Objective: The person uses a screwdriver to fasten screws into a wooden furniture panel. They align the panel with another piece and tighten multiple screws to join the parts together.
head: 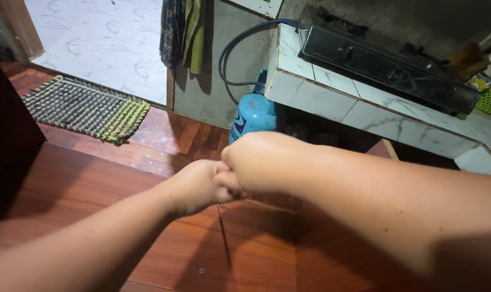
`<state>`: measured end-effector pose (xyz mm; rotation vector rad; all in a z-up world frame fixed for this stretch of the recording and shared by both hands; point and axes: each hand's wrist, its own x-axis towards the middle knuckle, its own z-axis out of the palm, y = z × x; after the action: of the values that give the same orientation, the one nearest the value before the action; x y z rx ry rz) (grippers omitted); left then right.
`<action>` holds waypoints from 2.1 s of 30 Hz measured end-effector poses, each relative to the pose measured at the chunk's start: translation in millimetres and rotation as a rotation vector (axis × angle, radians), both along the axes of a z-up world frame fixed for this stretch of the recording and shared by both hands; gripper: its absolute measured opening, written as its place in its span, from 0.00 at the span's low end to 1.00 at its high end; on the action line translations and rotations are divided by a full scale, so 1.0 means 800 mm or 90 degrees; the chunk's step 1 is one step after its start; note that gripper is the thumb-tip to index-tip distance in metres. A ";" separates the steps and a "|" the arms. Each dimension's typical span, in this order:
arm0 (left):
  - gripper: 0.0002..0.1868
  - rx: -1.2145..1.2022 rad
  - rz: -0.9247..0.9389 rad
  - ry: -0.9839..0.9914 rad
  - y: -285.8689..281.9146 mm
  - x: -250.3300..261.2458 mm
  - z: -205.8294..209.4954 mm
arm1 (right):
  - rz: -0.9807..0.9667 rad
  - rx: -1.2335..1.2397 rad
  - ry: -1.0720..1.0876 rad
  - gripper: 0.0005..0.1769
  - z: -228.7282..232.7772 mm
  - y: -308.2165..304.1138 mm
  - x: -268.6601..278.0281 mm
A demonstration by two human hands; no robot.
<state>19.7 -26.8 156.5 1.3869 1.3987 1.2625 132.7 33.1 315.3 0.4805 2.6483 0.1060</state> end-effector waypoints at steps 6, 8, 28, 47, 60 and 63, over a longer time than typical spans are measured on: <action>0.11 -0.104 0.115 0.069 -0.017 0.003 0.012 | -0.005 -0.045 0.011 0.22 -0.001 -0.008 -0.003; 0.13 -0.122 0.123 0.166 -0.005 -0.006 0.015 | 0.126 -0.036 0.107 0.18 0.001 0.000 -0.007; 0.08 -0.012 0.091 0.208 0.022 -0.009 0.017 | 0.066 0.034 0.176 0.13 -0.006 0.036 0.011; 0.11 0.006 0.068 0.139 0.036 -0.004 0.023 | -0.040 0.064 0.111 0.17 0.001 0.040 0.019; 0.05 -0.023 0.110 0.159 0.038 -0.021 0.013 | 0.205 -0.020 0.297 0.15 -0.009 0.046 0.004; 0.06 0.002 0.076 0.182 0.044 -0.020 0.014 | 0.104 -0.028 0.204 0.13 -0.006 0.050 0.003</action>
<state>3.3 8.1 167.8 1.5505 1.6948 1.1742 135.0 72.7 310.7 0.2857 2.9954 0.0215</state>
